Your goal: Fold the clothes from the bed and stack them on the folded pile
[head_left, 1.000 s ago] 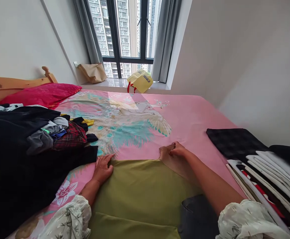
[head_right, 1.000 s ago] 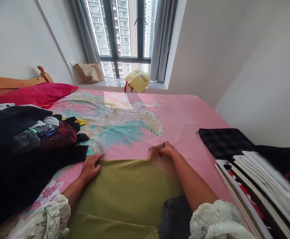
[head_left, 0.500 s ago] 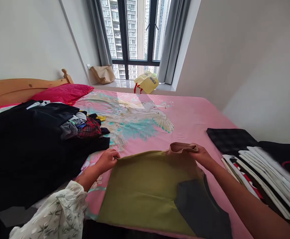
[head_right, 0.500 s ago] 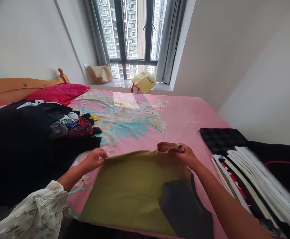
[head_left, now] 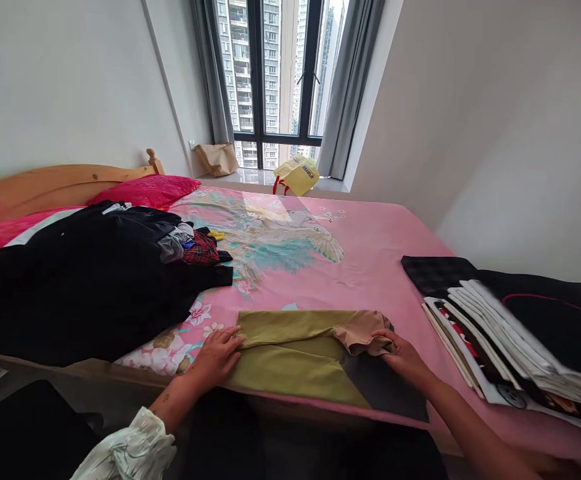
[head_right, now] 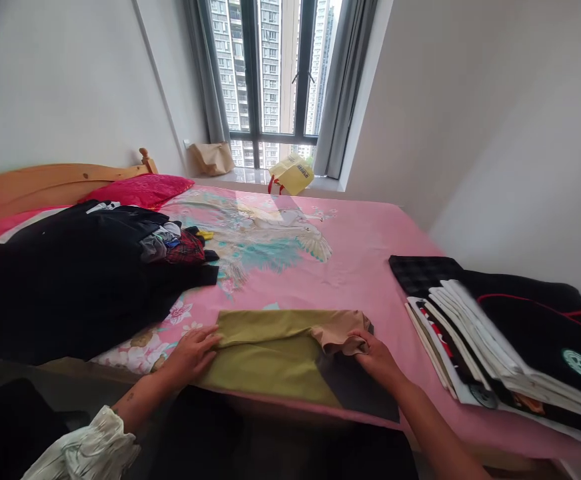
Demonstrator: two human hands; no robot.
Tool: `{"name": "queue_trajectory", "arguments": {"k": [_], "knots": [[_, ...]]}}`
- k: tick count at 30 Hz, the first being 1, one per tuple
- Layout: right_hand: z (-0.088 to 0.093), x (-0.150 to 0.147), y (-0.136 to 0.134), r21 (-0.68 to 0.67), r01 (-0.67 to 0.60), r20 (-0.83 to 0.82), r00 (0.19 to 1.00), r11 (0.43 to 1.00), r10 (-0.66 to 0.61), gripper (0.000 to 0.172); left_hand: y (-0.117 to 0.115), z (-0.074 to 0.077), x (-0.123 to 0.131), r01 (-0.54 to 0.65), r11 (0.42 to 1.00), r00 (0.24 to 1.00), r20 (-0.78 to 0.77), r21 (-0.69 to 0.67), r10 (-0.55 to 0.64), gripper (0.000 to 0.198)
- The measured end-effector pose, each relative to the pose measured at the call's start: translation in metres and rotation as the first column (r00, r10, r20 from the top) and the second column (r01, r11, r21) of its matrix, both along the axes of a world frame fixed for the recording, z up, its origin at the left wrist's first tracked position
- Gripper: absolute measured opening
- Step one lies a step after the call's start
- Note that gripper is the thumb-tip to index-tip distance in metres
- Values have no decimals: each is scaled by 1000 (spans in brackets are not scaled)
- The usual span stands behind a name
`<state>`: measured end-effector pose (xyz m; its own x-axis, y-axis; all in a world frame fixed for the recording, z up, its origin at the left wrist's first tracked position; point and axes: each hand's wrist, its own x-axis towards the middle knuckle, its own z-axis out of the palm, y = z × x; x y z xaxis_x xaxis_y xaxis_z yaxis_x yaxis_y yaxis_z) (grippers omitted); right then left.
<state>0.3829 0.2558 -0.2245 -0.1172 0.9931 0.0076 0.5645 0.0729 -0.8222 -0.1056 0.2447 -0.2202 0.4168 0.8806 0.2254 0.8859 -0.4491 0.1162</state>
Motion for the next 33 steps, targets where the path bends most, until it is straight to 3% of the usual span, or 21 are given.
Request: {"name": "queue_trajectory", "arguments": {"k": [3,8,13,16,25,27,30,31,33], "knots": [[-2,4,-9,35,24,60,998,999,-26,43,-6,0,-6,-58,998,998,18,36,57,35],[-11,6,-22,103,87,158,982,991,-102,36,-8,-4,4,-69,997,998,19,38,68,41],[-15,0,-24,115,105,139,983,988,-120,35,5,0,28,-113,994,993,-31,-9,113,45],[-10,-3,-20,140,133,134,979,981,-151,34,15,7,35,-141,989,989,-51,-37,139,37],[-12,-2,-24,149,135,198,966,980,-163,34,12,10,28,-117,984,992,-54,-136,111,31],[-6,-5,-29,271,134,220,955,953,-197,36,13,14,24,-150,978,988,15,-145,154,29],[18,-20,-38,499,102,211,949,861,-235,31,22,19,18,-307,934,933,136,-180,333,29],[29,-30,-41,539,85,199,954,838,-224,25,27,19,17,-356,914,909,155,-194,387,29],[50,-55,-50,522,27,175,975,853,-138,16,41,18,15,-411,886,880,160,-214,447,30]]}}
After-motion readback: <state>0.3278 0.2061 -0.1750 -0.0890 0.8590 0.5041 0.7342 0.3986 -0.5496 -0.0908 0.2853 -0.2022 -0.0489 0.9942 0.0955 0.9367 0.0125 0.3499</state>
